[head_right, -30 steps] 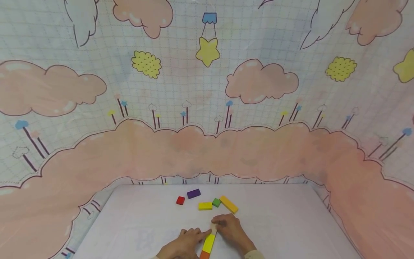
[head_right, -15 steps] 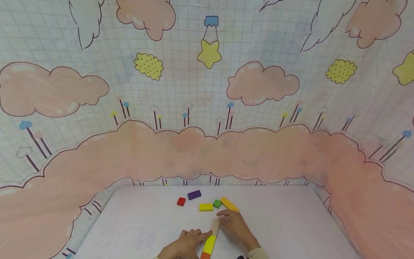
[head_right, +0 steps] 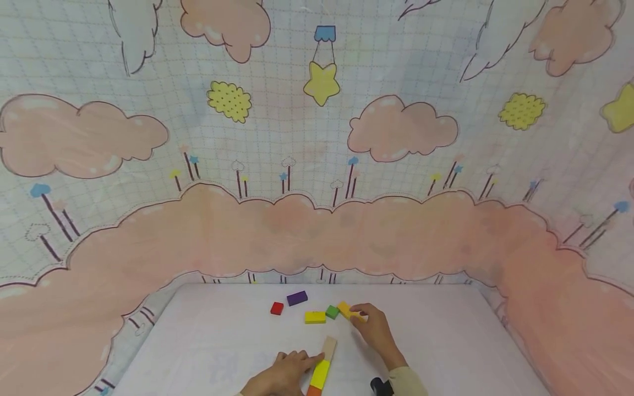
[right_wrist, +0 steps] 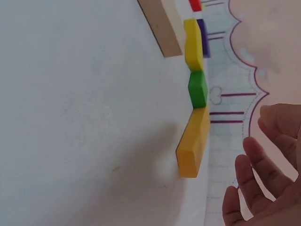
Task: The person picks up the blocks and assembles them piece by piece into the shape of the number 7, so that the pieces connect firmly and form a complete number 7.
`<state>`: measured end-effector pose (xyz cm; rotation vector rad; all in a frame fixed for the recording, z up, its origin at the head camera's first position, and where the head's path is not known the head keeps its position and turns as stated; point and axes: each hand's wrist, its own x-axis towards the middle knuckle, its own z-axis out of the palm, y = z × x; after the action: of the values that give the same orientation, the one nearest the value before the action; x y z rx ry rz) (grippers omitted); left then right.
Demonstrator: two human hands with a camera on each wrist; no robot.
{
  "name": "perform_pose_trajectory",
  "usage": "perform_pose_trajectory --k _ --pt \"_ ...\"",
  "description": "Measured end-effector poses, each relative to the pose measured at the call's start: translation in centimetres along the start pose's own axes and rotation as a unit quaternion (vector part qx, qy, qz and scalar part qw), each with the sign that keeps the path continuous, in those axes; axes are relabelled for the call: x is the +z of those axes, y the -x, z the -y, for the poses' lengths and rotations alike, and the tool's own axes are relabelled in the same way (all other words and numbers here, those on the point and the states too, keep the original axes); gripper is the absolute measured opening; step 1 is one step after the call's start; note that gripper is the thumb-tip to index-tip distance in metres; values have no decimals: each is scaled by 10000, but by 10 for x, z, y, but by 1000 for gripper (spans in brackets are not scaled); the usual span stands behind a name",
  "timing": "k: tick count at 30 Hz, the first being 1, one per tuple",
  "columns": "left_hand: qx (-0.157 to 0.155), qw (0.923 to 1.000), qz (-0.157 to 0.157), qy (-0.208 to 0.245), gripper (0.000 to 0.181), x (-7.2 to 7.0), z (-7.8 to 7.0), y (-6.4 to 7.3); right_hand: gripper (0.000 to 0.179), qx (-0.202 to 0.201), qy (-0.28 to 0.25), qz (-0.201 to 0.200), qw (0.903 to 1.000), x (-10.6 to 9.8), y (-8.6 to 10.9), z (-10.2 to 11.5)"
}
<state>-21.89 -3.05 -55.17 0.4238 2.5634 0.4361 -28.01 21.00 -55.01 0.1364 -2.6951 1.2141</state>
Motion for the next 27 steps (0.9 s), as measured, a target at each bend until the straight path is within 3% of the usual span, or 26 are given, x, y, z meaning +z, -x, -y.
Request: perform_pose_trajectory --k 6,18,27 --pt "89 10000 8 4 85 -1 3 -1 20 273 194 -35 9994 3 -13 -2" --pt "-137 9995 122 261 82 -1 0 2 31 990 157 193 9948 15 -25 -4" --pt "-280 9993 100 247 81 0 0 2 33 887 244 148 9956 22 -22 -15"
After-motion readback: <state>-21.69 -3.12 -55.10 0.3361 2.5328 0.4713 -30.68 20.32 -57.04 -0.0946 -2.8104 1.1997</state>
